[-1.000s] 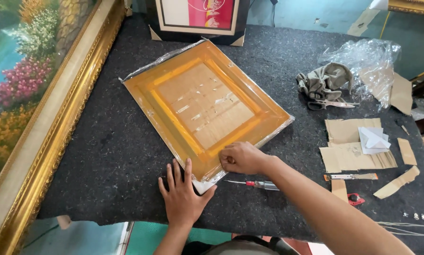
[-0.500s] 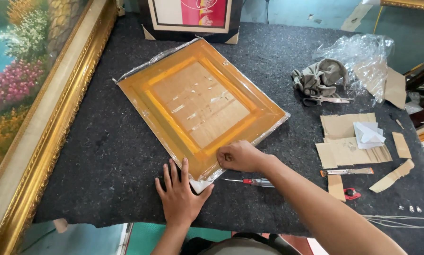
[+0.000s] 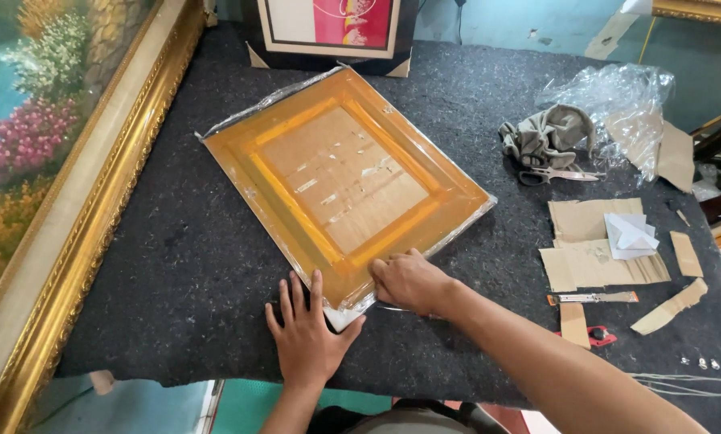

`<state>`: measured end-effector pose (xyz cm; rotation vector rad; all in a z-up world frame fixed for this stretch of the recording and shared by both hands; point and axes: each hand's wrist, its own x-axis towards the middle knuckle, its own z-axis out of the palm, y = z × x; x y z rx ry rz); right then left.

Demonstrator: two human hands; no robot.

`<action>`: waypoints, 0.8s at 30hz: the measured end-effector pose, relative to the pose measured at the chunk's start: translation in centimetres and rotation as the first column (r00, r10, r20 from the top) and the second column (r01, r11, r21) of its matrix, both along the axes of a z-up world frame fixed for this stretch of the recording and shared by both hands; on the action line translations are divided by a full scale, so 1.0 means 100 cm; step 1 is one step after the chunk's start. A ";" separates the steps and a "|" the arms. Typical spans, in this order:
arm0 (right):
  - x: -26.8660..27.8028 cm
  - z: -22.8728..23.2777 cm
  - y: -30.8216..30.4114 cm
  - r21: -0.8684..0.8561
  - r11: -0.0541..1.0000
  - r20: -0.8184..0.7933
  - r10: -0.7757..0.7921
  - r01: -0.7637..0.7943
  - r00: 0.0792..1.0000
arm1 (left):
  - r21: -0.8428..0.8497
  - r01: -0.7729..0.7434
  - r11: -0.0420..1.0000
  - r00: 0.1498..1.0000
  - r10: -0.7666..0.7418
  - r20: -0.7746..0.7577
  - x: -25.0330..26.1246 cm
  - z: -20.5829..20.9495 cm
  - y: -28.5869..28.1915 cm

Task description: The person uses a utility knife to cut through the protective plastic wrap on a picture frame and then peels the plastic off.

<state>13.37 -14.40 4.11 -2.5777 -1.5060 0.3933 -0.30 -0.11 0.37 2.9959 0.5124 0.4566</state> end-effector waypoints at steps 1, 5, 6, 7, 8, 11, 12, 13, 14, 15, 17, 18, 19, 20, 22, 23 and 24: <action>-0.001 -0.005 -0.003 0.000 1.000 -0.002 0.002 -0.002 1.000 | 0.000 -0.002 1.000 1.000 0.002 -0.002 -0.001 -0.001 0.000; 0.007 -0.007 -0.010 0.162 0.985 -0.130 -0.043 0.064 0.991 | -0.024 0.003 1.000 1.000 -0.004 -0.028 0.001 -0.002 0.001; 0.011 -0.002 -0.013 0.216 0.971 -0.278 -0.041 0.104 0.960 | -0.023 0.004 1.000 1.000 -0.004 -0.025 0.001 -0.002 0.001; 0.013 -0.005 -0.017 0.216 0.971 -0.276 -0.042 0.105 0.960 | -0.023 0.005 1.000 1.000 -0.006 -0.023 0.002 -0.002 0.000; 0.016 -0.007 -0.021 0.335 0.905 -0.416 -0.107 0.262 0.903 | -0.026 -0.002 1.000 1.000 0.001 -0.027 0.002 -0.003 0.001; 0.012 -0.003 -0.031 0.469 0.704 -0.586 -0.204 0.533 0.784 | -0.023 -0.004 1.000 0.999 0.003 -0.033 0.001 -0.001 0.000; 0.010 0.000 -0.033 0.508 0.590 -0.620 -0.254 0.627 0.742 | -0.016 -0.004 1.000 0.999 0.003 -0.036 0.001 0.000 0.001; 0.006 0.004 -0.038 0.509 0.589 -0.622 -0.253 0.628 0.741 | -0.014 -0.003 1.000 0.999 0.003 -0.037 0.001 -0.001 0.001; 0.002 0.009 -0.043 0.502 0.507 -0.631 -0.340 0.701 0.697 | -0.008 -0.008 1.000 0.999 0.007 -0.047 0.001 -0.003 0.001; -0.003 0.013 -0.048 0.493 0.417 -0.640 -0.420 0.764 0.643 | -0.002 -0.012 1.000 0.998 0.012 -0.057 0.002 -0.004 0.001; -0.013 0.019 -0.063 0.493 0.365 -0.632 -0.473 0.790 0.613 | -0.013 -0.011 1.000 0.998 0.010 -0.055 0.001 -0.004 0.001; -0.018 0.022 -0.070 0.497 0.313 -0.622 -0.522 0.810 0.583 | -0.022 -0.012 1.000 0.999 0.011 -0.049 0.002 -0.003 0.001; -0.021 0.021 -0.080 0.495 0.303 -0.625 -0.527 0.814 0.576 | -0.020 -0.002 1.000 0.999 0.001 -0.052 0.003 -0.004 0.001; -0.026 0.019 -0.089 0.477 0.308 -0.589 -0.584 0.823 0.559 | -0.012 -0.007 1.000 0.999 0.006 -0.053 0.003 -0.005 0.002; -0.032 0.016 -0.109 0.456 0.294 -0.554 -0.645 0.840 0.527 | -0.001 0.006 1.000 0.998 -0.006 -0.056 0.003 -0.006 0.001; -0.035 0.013 -0.120 0.450 0.335 -0.492 -0.680 0.828 0.543 | -0.002 -0.011 1.000 0.997 0.011 -0.079 0.003 -0.006 0.001; -0.037 0.011 -0.130 0.440 0.375 -0.427 -0.712 0.816 0.557 | -0.003 -0.026 1.000 0.995 0.025 -0.101 0.005 -0.006 0.000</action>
